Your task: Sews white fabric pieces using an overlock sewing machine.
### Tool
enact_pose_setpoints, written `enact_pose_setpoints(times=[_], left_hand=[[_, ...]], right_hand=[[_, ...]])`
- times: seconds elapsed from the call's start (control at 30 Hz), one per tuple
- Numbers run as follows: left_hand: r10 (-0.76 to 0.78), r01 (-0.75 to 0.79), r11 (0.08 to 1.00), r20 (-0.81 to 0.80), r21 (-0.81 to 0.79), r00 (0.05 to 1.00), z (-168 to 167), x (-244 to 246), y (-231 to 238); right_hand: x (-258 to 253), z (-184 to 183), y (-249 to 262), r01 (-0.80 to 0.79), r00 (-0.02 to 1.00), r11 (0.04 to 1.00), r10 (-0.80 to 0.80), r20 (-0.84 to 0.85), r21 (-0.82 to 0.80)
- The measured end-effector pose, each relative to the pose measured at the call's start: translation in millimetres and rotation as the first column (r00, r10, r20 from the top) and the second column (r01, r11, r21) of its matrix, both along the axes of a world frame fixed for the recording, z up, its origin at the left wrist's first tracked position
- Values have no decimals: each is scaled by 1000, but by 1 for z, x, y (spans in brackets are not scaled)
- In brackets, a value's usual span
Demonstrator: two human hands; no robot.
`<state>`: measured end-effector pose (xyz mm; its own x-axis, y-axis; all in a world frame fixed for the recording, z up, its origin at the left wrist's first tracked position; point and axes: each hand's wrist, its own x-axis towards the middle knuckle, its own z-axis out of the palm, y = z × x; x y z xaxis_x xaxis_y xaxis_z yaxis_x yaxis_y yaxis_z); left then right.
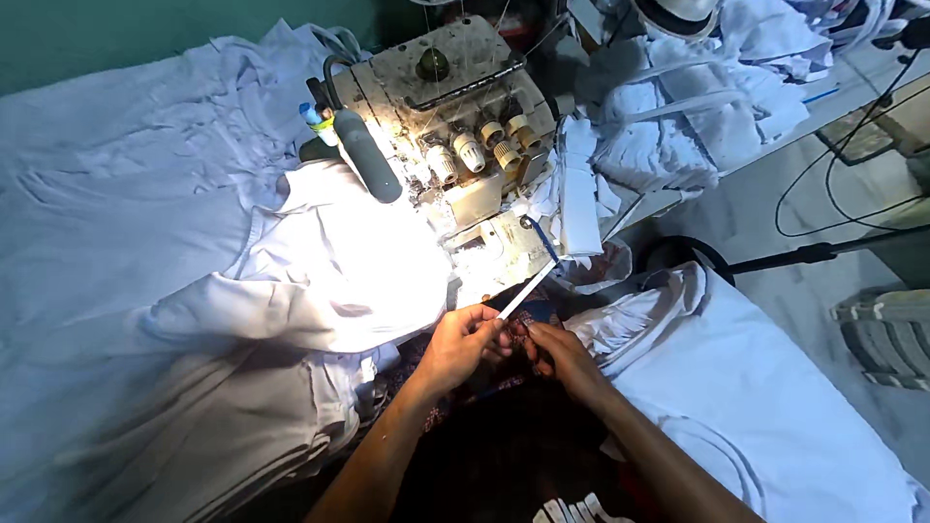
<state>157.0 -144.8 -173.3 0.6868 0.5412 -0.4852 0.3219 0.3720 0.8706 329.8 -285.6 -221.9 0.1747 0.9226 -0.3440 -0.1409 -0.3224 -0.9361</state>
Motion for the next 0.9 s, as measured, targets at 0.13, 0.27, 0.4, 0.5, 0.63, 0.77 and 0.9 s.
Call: enact_pose_setpoints(times=[0.13, 0.27, 0.4, 0.5, 0.63, 0.77, 0.9], left_hand=[[5, -5, 1000, 34, -13, 999, -3, 1, -3], [1, -1, 1000, 54, 7, 999, -4, 1, -3], [13, -12, 1000, 58, -11, 998, -4, 0, -3], [28, -26, 1000, 69, -17, 997, -5, 0, -4], [40, -39, 999, 75, -14, 996, -4, 0, -5], [24, -23, 1000, 75, -21, 997, -4, 0, -5], [167, -162, 986, 158, -40, 973, -6, -2, -11]], right_hand=[[-3, 7, 9, 24, 986, 1000, -25, -167, -9], [-1, 10, 19, -3, 986, 999, 10, -165, 42], [-1, 11, 21, -9, 987, 999, 17, -163, 46], [-3, 11, 21, 0, 990, 999, 6, -140, 47], [-5, 9, 21, 21, 992, 998, -13, -125, 64], [-7, 7, 21, 48, 996, 997, -42, -84, 68], [-16, 9, 20, 139, 981, 987, -125, -152, 85]])
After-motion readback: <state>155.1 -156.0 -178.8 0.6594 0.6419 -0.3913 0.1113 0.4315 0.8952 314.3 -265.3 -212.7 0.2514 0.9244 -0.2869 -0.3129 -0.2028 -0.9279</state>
